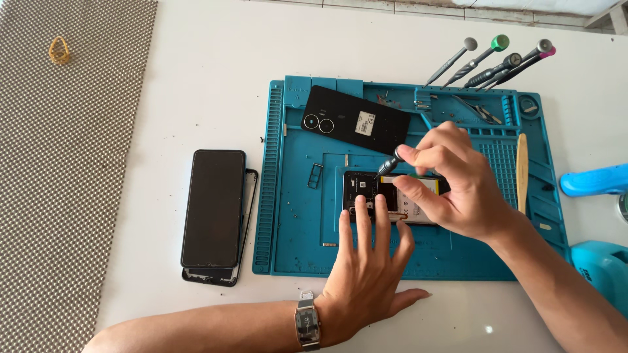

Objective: The person disassembles a smartphone on a blue work mat, using a screwdriver to remove screws and tweezers to lift internal components. The person removes a metal bracket and other small parts from the phone's interior, placing them on the mat.

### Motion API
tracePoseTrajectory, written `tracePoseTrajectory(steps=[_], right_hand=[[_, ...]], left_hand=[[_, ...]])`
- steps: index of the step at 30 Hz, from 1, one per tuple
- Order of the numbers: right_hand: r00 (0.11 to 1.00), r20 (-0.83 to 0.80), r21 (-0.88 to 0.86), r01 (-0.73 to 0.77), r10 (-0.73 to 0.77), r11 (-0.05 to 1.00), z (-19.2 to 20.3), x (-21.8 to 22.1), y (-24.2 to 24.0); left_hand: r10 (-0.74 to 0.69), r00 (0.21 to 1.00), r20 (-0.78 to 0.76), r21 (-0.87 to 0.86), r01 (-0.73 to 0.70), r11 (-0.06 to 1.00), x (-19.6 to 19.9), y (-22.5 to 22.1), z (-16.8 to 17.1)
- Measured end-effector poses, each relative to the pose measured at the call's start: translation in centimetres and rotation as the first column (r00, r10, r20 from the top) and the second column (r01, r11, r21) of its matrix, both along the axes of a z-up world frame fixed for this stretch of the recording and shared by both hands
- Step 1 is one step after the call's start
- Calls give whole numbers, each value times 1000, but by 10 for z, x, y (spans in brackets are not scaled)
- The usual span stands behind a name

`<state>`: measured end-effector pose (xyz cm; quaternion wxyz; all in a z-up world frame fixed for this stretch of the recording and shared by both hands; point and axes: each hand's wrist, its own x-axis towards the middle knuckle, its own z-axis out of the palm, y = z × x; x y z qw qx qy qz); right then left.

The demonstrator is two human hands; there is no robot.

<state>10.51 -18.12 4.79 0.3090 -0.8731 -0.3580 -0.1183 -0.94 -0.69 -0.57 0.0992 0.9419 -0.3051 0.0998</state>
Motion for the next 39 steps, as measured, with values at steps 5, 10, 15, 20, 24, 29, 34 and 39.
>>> tracePoseTrajectory(steps=[5, 10, 15, 20, 24, 29, 34, 39], right_hand=[[993, 35, 110, -119, 116, 987, 8, -2, 4], [996, 57, 53, -68, 65, 996, 9, -3, 3], [993, 115, 10, -29, 28, 1000, 12, -2, 5], [998, 34, 57, -53, 51, 997, 12, -2, 5], [990, 116, 44, -86, 80, 995, 10, -2, 5], [988, 124, 50, -104, 97, 993, 10, -6, 9], [993, 52, 153, -111, 104, 982, -1, -7, 11], [992, -52, 359, -92, 118, 929, 9, -24, 3]], left_hand=[[-25, 996, 82, 4, 25, 1000, -1, 1, 5], [-376, 897, 232, 11, 384, 923, -18, 5, -1], [-652, 758, 17, -225, 638, 736, -27, 2, -21], [-642, 766, 25, -291, 620, 729, -24, 0, -26], [-660, 751, 0, -352, 618, 703, -21, -1, -26], [-666, 745, -29, -352, 616, 704, -22, -1, -28], [-686, 727, -36, -333, 638, 694, -18, -1, -25], [-696, 714, -74, -307, 648, 697, -16, -2, -25]])
